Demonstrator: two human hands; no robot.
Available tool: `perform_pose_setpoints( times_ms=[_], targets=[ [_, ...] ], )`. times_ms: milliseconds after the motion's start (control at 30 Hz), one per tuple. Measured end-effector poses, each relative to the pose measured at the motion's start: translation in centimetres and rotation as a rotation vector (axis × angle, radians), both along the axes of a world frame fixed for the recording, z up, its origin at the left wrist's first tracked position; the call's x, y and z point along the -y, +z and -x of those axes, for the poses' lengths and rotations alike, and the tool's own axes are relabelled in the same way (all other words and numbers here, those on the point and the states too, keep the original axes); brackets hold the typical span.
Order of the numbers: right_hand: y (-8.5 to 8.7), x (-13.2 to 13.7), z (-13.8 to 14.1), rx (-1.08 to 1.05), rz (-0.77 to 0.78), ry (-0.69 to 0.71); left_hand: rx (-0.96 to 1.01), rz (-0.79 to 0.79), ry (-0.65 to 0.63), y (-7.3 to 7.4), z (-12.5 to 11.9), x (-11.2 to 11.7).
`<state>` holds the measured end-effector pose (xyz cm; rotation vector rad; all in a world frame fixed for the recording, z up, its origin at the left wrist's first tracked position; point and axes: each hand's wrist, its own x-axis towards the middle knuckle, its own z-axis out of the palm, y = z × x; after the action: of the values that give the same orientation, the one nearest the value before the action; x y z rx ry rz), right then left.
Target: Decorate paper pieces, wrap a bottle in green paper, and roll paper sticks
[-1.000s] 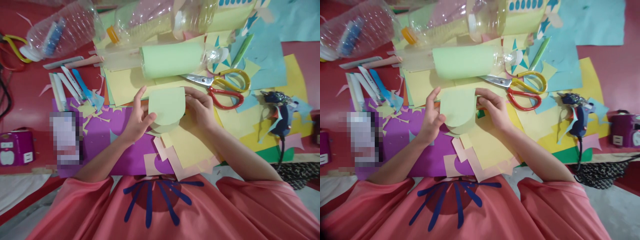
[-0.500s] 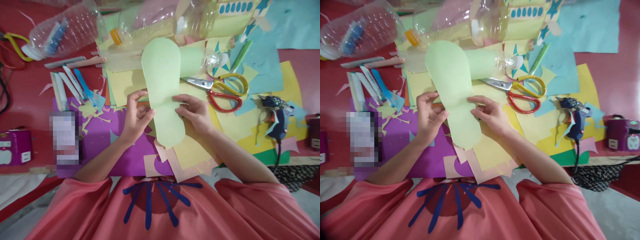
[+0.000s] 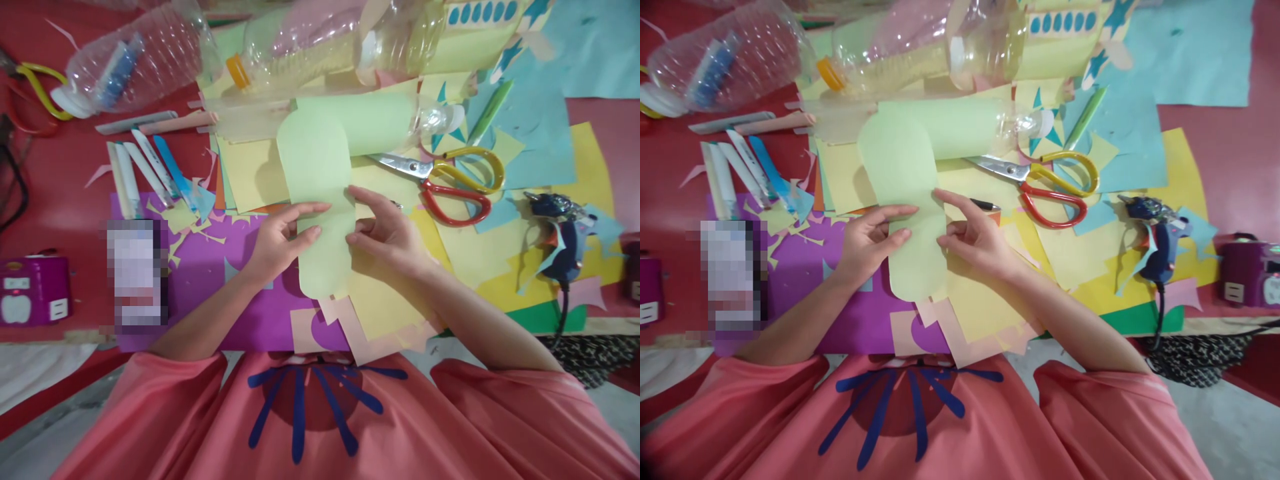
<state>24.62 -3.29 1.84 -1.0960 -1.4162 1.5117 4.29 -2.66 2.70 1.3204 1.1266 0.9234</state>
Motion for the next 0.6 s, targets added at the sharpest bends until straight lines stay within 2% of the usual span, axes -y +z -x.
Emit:
perform_pose_setpoints(
  times_ms=[100,200,300,367,400,467,600],
  targets=[
    [0.4,-0.2,-0.2,0.045,-0.081,-0.040,0.001,0.023,0.019,0.1,0.1,-0.1],
    [2.3,-0.8,-1.7,0.265,-0.194,-0.080,-0.047,-0.009,0.048,0.2,0.3,-0.4],
    [5.3,-1.5,-4.6,0.811,-0.324,-0.052,-0.070,-0.045,0.073,0.1,0.5,-0.6],
    [7.0,-1.7,-6.8,1.224,-0.323,-0.043,-0.083,-0.053,0.073,0.0,0.7,-0.7],
    [7.5,-1.8,-7.8,1.365,-0.314,-0.054,-0.092,-0.055,0.071,0.0,0.7,-0.7],
    [8.0,-1.9,-9.4,1.572,-0.266,-0.041,-0.112,-0.061,0.067,0.0,0.8,-0.7],
    [7.3,-2.3,-10.3,1.700,-0.189,0.110,-0.122,-0.088,0.082,0.3,0.7,-0.8]
  ],
)
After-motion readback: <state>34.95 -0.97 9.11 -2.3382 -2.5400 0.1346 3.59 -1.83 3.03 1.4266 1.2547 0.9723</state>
